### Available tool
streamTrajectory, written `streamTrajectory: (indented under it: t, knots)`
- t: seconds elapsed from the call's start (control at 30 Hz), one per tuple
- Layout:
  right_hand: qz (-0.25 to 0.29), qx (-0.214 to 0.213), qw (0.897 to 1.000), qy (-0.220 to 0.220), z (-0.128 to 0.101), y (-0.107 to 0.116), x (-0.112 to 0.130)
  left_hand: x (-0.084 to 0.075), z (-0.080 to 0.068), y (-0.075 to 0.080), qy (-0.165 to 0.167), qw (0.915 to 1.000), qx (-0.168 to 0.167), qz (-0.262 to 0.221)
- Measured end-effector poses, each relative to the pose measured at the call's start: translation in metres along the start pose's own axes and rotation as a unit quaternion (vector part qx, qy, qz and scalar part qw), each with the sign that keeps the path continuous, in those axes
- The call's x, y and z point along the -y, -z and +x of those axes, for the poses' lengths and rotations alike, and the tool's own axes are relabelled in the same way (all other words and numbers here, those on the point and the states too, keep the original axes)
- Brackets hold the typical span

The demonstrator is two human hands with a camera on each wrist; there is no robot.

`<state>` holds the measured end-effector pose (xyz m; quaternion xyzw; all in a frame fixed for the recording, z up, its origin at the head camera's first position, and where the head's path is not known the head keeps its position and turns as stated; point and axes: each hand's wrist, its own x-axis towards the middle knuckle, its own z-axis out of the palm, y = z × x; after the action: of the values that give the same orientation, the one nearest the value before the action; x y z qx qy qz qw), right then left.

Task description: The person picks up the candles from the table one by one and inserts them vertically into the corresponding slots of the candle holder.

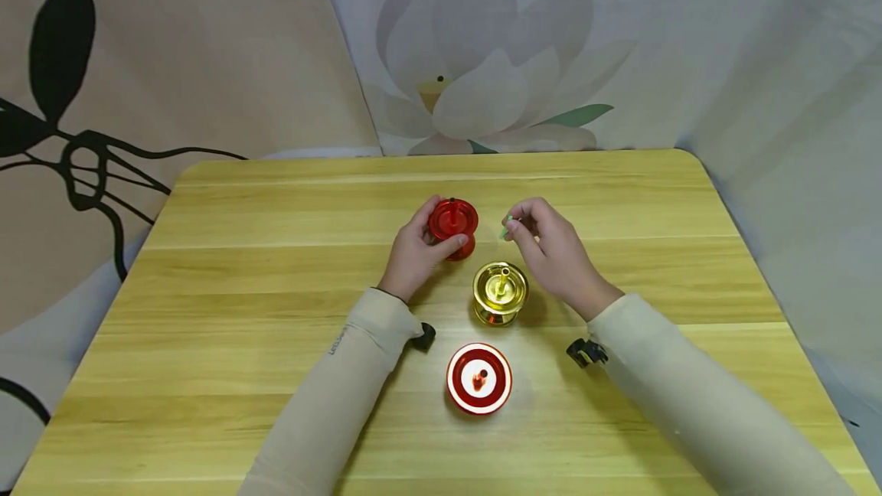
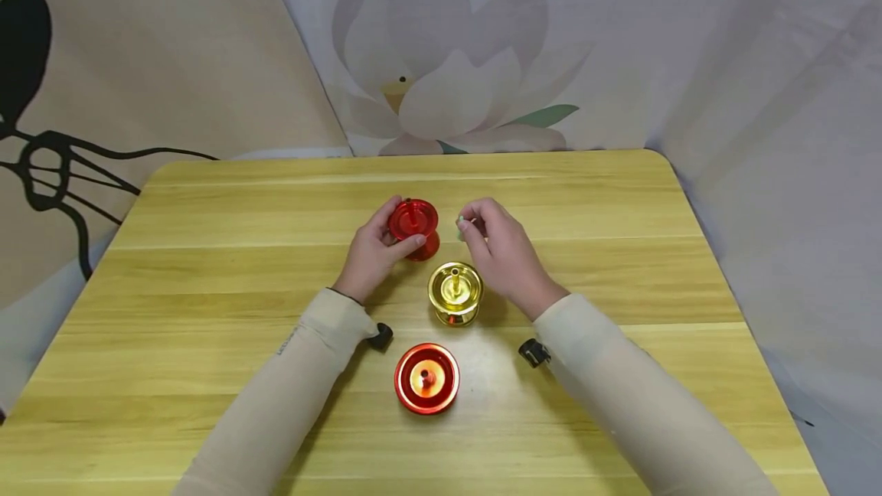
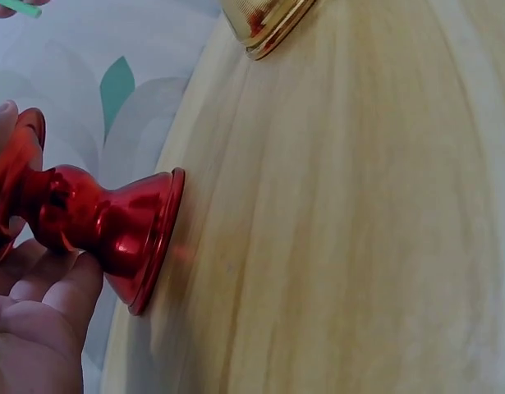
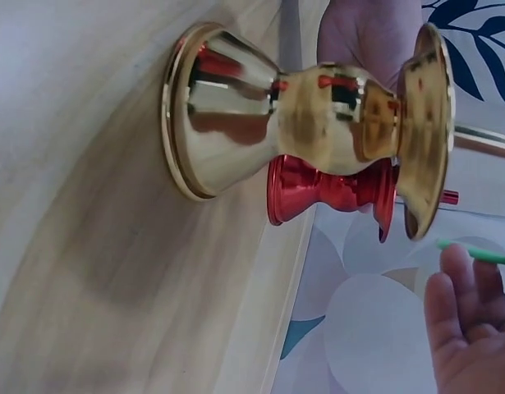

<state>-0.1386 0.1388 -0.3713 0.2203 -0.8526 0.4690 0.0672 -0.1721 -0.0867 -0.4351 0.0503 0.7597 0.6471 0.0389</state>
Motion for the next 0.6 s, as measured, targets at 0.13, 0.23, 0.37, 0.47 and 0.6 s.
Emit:
streamTrajectory:
  t: [0.13,0.23,0.37,0.47,0.6]
  knots:
    - [0.0,0.002,1.0,0.006,0.004,-0.001,0.0,0.0,0.0,0.0,-0.001,1.0,0.005,-0.003]
    - [0.001,0.003,1.0,0.008,0.007,-0.002,0.0,0.001,0.0,0.001,-0.001,0.9999,0.009,-0.005]
    - [0.002,0.004,1.0,0.005,0.009,-0.002,0.001,0.001,0.0,0.002,-0.001,0.9998,0.018,-0.011]
    - [0.003,0.005,1.0,0.004,0.012,-0.001,0.003,0.001,0.0,0.004,-0.002,0.9996,0.023,-0.013]
    - [0.005,0.01,1.0,0.001,0.017,-0.001,0.006,0.001,0.0,0.004,0.002,0.9996,0.026,-0.009]
